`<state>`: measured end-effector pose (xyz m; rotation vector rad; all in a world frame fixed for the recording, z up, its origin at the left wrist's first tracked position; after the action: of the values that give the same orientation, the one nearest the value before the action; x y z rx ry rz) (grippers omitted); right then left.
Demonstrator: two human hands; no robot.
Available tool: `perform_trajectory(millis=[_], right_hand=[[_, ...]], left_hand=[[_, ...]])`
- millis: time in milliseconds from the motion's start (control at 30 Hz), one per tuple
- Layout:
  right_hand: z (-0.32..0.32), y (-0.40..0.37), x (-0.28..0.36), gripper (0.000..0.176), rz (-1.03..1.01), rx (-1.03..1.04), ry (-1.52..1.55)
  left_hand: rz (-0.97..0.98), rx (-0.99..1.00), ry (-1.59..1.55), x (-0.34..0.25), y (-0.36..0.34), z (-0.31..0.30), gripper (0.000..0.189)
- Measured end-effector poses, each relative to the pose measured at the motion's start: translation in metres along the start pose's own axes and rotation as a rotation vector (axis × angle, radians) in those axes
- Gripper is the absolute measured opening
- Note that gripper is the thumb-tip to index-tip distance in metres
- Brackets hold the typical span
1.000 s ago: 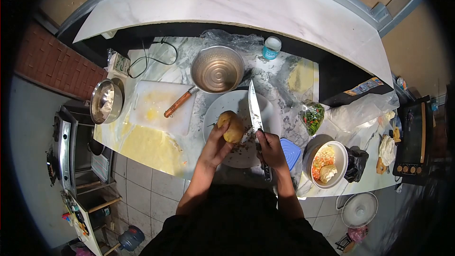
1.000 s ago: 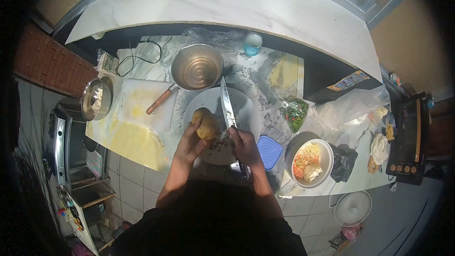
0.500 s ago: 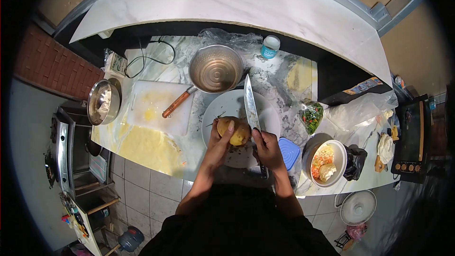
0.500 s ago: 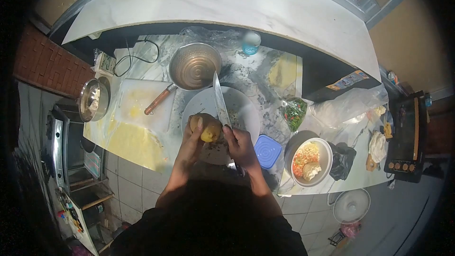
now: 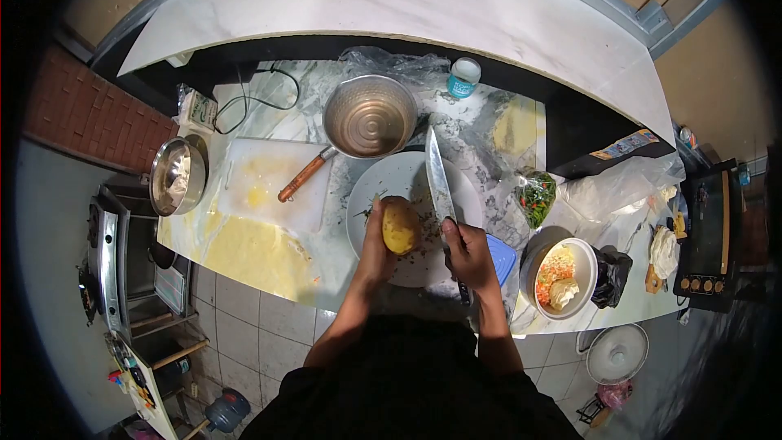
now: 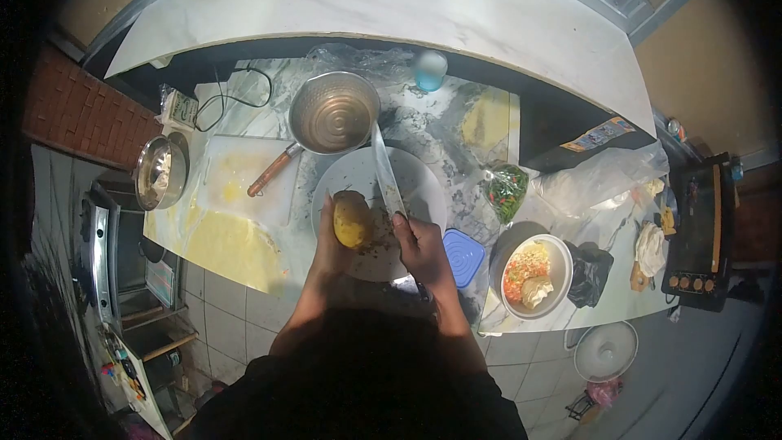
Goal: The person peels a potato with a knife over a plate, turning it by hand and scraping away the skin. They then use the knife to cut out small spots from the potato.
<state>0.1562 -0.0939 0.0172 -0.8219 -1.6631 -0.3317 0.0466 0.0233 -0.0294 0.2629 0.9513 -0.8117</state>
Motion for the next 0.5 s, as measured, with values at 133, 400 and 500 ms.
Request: perform_trajectory(millis=[133, 400, 500], right_hand=[[0.005, 0.0, 0.014, 0.034, -0.104, 0.046, -0.111], [0.024, 0.0, 0.017, 0.028, -0.175, 0.143, -0.198], [0.026, 0.0, 0.024, 0.027, -0.203, 0.14, -0.207]], left_hand=[[-0.144, -0.162, -0.204, 0.007, -0.001, -0.001, 0.058], [-0.129, -0.153, -0.154, 0.013, -0.005, -0.002, 0.051], [-0.134, -0.148, -0.044, 0.015, -0.009, -0.002, 0.048]])
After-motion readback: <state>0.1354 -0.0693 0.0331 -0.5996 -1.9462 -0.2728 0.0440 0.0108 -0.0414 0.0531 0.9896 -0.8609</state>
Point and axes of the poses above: each hand's wrist, its own y-axis towards the middle knuckle, its own z-axis out of the palm, x = y × z, the point moved 4 cm from there along y, towards the middle knuckle, and after that the axes turned 12 degrees about z, right-handed, at the moved point
